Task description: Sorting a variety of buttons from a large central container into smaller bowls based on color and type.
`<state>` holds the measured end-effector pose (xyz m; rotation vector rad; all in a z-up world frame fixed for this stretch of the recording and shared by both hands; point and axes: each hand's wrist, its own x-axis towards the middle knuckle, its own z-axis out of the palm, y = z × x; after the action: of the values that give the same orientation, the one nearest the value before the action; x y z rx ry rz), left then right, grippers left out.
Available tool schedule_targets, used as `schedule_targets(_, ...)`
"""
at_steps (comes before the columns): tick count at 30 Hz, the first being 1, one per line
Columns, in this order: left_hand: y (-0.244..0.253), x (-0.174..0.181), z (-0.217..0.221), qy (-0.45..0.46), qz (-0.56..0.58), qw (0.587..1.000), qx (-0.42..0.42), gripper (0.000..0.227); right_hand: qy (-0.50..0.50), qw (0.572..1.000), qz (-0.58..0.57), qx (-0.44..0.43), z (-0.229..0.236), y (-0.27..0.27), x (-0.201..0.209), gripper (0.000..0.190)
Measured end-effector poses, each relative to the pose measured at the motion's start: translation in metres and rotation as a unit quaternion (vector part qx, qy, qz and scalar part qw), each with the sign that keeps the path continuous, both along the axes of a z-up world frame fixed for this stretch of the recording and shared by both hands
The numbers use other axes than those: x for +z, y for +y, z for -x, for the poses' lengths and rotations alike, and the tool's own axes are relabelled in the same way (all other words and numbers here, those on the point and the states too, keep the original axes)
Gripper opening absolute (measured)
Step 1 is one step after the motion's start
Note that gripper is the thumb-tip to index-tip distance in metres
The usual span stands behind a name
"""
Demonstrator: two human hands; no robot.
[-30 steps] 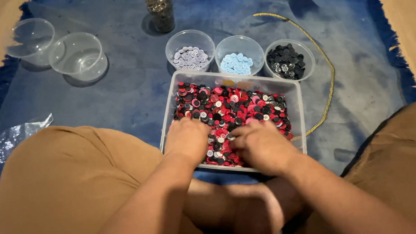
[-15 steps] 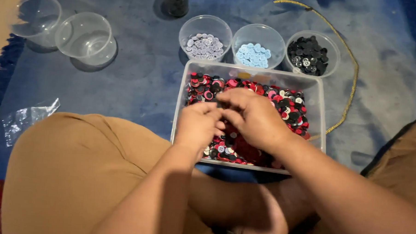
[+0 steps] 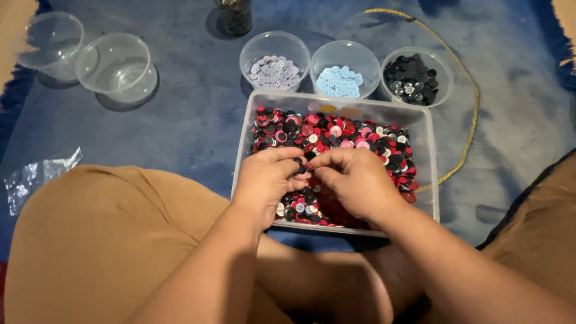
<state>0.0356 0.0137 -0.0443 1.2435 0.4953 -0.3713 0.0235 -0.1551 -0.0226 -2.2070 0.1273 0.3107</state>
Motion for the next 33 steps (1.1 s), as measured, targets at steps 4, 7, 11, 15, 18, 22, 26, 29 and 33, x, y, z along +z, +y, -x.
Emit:
schedule_targets(4, 0.004, -0.002, -0.001, 0.024, 0.033, 0.998, 0.042, 0.039, 0.032, 0.995, -0.083, -0.039, 0.002, 0.003, 0.002, 0.019)
schedule_targets(7, 0.005, 0.004, 0.000, 0.028, 0.046, 0.997, 0.061, 0.042, 0.018, 0.994, -0.106, -0.035, 0.001, -0.001, 0.009, 0.021)
schedule_targets(11, 0.008, 0.004, 0.002, 0.033, 0.057, 0.996, 0.065, 0.042, 0.020, 0.994, -0.099, -0.047, 0.003, -0.003, 0.015, 0.020)
schedule_targets(15, 0.007, 0.002, 0.005, 0.018, 0.038, 0.999, 0.021, 0.045, -0.021, 1.000, -0.011, 0.003, 0.006, -0.002, 0.033, 0.018)
schedule_targets(18, -0.003, 0.005, 0.011, 0.010, -0.001, 0.998, -0.060, 0.039, -0.085, 0.987, 0.087, 0.106, 0.013, 0.004, 0.044, 0.018)
schedule_targets(22, -0.004, 0.003, 0.014, 0.010, 0.001, 0.995, -0.097, 0.044, -0.082, 0.975, 0.147, 0.143, 0.013, -0.001, 0.021, 0.018)
schedule_targets(26, -0.010, -0.002, 0.014, -0.025, -0.064, 0.987, -0.147, 0.050, -0.009, 0.983, 0.151, 0.106, 0.010, -0.018, 0.002, 0.010)
schedule_targets(29, -0.005, -0.009, 0.014, -0.078, -0.267, 0.944, -0.178, 0.035, 0.013, 0.987, 0.155, 0.050, -0.004, -0.049, 0.001, 0.013)
schedule_targets(33, -0.004, -0.010, 0.017, -0.132, -0.490, 0.842, -0.185, 0.025, -0.054, 0.977, 0.204, -0.035, -0.053, -0.112, 0.014, 0.010)
